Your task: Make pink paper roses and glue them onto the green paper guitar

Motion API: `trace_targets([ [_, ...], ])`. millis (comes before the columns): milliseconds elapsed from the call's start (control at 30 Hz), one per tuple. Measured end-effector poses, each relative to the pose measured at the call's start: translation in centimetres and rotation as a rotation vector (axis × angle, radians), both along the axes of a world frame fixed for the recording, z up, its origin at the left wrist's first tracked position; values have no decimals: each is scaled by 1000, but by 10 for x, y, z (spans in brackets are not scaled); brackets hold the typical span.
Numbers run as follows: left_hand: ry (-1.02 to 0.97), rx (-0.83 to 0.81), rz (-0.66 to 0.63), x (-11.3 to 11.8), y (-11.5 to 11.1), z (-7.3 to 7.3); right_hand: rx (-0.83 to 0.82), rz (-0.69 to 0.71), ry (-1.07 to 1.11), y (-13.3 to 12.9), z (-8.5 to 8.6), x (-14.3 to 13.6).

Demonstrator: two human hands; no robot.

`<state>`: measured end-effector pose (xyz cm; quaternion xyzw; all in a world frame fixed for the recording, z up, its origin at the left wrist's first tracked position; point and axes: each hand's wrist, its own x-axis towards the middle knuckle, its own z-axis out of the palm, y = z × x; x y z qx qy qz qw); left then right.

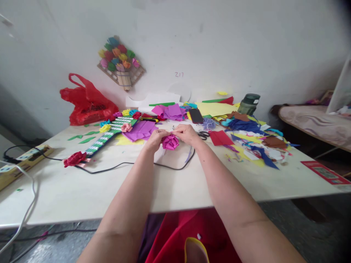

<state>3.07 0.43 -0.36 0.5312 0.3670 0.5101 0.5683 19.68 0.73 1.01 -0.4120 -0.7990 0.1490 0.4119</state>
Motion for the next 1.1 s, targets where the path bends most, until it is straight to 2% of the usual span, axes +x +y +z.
trace_targets([
  [300, -33, 12, 11, 1, 0, 1, -36, -15, 145, 1, -1, -3],
  [533, 62, 26, 11, 2, -1, 2, -74, -14, 187, 4, -3, -3],
  [667, 81, 61, -23, 0, 1, 0, -101, 38, 217, 2, -2, -2],
  [967, 123, 78, -40, -1, -1, 2, -190, 96, 160, -1, 1, 7],
  [1100, 145, 66, -63, -2, -1, 3, -311, 123, 100, -3, 3, 13],
])
